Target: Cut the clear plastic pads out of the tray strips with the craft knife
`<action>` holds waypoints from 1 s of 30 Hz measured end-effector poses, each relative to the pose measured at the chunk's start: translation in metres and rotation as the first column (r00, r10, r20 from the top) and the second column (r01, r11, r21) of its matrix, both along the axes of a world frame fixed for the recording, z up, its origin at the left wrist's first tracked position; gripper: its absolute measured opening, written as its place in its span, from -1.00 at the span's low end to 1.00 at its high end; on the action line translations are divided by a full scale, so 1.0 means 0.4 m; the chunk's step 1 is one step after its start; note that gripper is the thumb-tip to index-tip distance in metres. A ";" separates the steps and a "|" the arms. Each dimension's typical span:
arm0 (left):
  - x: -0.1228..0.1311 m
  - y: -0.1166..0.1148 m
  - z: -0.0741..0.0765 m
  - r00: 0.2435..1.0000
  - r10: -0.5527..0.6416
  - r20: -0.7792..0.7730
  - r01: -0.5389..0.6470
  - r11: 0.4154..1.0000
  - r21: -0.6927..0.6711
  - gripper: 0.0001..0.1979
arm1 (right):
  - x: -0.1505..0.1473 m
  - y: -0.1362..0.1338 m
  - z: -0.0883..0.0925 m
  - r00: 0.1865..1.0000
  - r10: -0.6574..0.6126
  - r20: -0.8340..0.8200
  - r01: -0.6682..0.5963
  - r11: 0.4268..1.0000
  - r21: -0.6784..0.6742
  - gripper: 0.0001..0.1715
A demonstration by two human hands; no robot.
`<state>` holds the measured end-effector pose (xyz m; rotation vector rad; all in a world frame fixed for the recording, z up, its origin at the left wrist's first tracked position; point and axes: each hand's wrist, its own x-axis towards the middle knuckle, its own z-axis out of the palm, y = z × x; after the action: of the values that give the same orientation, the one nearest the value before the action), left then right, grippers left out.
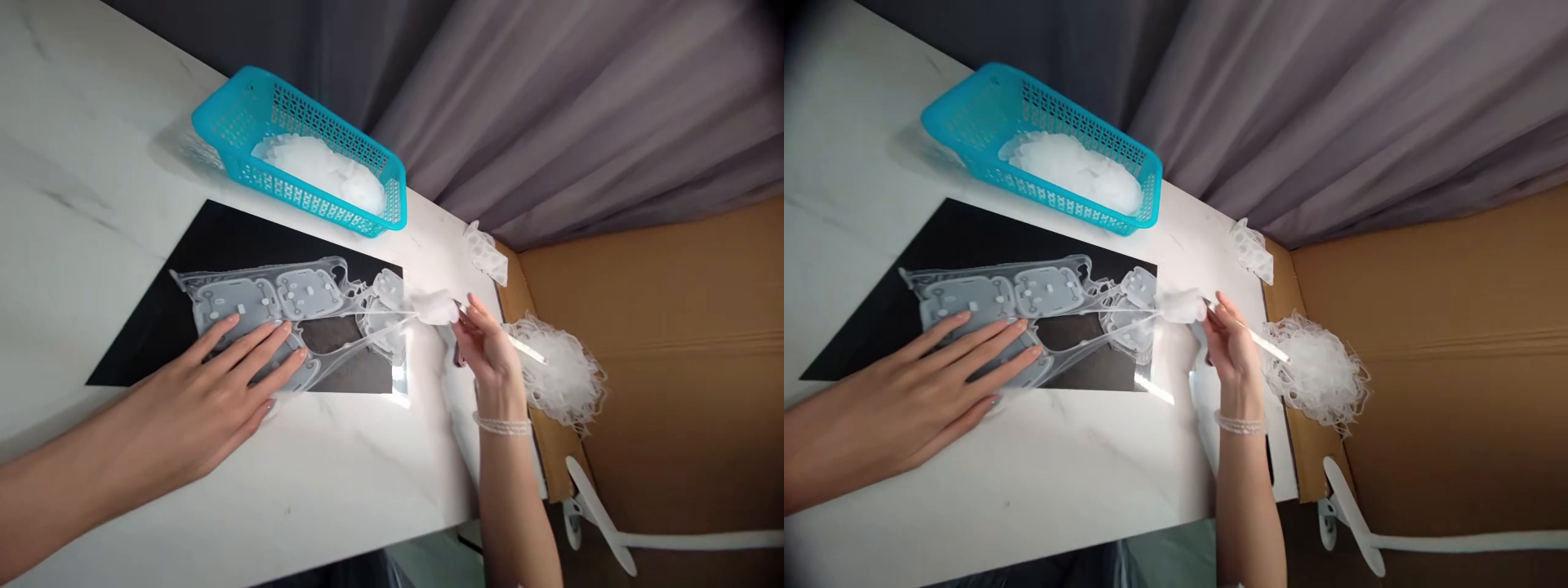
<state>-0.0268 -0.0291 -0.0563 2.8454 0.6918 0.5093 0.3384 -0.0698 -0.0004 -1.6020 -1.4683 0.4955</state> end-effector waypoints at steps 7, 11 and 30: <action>0.017 0.002 0.056 0.999 0.044 0.015 -0.043 0.998 -0.048 -0.58 | -0.065 -0.009 0.005 0.810 -0.104 -0.577 0.123 0.992 -0.007 -0.78; 0.055 0.020 0.137 0.941 0.250 0.228 -0.119 0.875 -0.469 -0.61 | -0.149 -0.003 0.045 0.845 0.000 -0.535 0.054 0.995 0.085 -0.75; 0.188 0.097 0.139 0.888 0.460 0.021 0.195 -0.336 -0.921 -0.68 | -0.191 0.021 0.071 0.947 0.218 -0.237 -0.274 0.932 -0.238 -0.60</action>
<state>0.0484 0.0097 -0.0008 0.8093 0.7662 0.2289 0.2619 -0.0612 0.0279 -1.5198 -1.4977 1.0148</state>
